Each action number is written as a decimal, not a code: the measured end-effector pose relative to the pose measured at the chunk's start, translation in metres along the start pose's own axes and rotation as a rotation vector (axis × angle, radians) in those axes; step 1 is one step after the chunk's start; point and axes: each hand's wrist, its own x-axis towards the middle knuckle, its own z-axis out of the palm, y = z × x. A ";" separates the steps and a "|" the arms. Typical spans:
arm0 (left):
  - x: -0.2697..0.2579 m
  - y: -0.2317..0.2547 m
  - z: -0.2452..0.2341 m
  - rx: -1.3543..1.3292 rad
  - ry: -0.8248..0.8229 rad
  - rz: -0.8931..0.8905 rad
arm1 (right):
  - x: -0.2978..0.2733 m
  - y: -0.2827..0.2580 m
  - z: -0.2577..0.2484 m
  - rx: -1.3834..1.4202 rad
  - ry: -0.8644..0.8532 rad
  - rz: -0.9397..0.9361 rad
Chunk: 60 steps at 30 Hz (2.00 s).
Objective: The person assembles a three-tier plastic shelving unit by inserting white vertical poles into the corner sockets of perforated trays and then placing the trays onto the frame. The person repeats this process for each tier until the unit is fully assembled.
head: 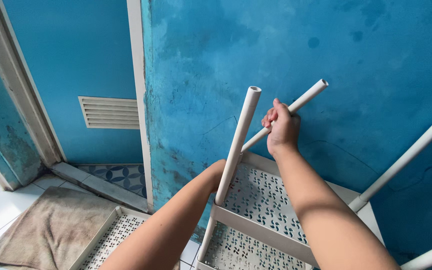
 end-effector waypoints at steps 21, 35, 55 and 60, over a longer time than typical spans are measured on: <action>-0.051 -0.006 -0.003 0.111 0.101 0.089 | 0.005 0.010 0.052 -0.250 -0.363 0.272; -0.059 0.001 -0.024 0.127 0.163 0.113 | 0.002 0.028 0.052 -0.205 -0.016 0.200; -0.036 -0.011 -0.031 0.190 0.167 0.123 | 0.003 0.014 0.047 -0.266 -0.401 0.239; -0.035 -0.010 -0.032 0.194 0.170 0.118 | 0.010 0.029 0.039 -0.145 -0.526 0.415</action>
